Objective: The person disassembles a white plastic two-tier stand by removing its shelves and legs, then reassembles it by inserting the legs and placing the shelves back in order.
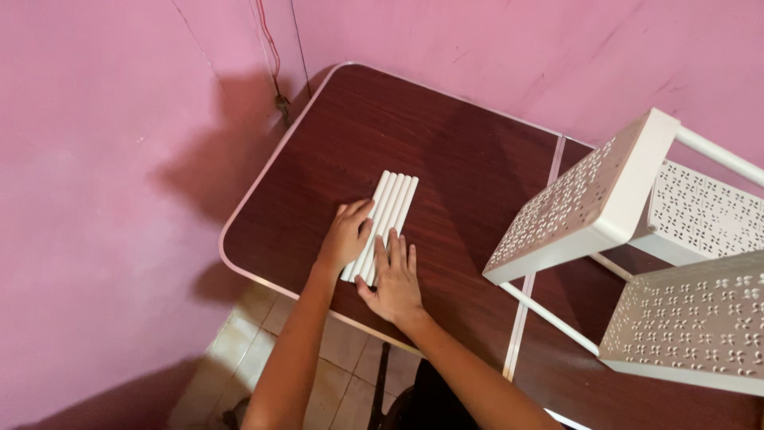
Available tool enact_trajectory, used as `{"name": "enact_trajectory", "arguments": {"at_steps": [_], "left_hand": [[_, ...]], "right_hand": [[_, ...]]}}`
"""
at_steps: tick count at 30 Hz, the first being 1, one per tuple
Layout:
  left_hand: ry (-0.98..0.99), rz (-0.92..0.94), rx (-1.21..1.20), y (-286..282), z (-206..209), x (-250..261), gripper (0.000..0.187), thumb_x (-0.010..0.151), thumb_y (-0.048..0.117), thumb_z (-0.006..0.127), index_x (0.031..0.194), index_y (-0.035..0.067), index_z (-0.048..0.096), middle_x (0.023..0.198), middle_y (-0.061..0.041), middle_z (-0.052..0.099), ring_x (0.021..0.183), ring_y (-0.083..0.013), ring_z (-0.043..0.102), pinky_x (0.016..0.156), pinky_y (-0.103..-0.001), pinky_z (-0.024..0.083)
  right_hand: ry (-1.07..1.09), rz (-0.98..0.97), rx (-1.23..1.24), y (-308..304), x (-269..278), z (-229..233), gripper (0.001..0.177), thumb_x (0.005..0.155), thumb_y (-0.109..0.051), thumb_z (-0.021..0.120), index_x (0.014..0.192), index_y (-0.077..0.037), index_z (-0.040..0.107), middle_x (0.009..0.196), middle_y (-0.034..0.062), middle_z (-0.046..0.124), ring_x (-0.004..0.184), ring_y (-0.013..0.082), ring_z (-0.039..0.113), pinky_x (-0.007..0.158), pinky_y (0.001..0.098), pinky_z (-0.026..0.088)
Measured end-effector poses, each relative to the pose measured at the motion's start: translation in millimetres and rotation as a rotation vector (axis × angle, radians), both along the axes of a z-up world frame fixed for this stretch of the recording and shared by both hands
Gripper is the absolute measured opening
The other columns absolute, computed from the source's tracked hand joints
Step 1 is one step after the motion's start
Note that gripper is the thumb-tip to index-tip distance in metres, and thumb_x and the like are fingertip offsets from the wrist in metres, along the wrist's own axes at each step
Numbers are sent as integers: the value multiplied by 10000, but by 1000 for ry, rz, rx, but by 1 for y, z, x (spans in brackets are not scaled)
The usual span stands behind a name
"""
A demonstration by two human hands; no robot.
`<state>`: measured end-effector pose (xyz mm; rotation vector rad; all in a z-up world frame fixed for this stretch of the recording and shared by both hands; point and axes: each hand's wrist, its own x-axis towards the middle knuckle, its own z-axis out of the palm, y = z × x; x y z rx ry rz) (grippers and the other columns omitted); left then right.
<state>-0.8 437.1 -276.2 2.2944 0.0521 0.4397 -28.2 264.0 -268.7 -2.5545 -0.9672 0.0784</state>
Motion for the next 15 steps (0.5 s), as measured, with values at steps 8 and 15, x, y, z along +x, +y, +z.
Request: {"name": "enact_trajectory", "arguments": {"at_steps": [8, 15], "left_hand": [[-29, 23, -47, 0, -1, 1, 435, 947, 151, 634, 1368, 44, 619, 1399, -116, 641, 1263, -311, 570, 1075, -407, 474], [33, 47, -215, 21, -27, 15, 477, 991, 240, 625, 1414, 28, 566, 1423, -218, 585, 1298, -345, 545, 1082, -441, 432]], "right_hand": [[50, 5, -6, 0, 1, 4, 908, 964, -535, 554, 1590, 18, 200, 1632, 325, 104, 1516, 493, 124, 1229, 600, 72], [424, 30, 162, -50, -5, 75, 980, 913, -437, 646, 1598, -46, 65, 1686, 221, -67, 1552, 392, -48, 1195, 519, 253]]}}
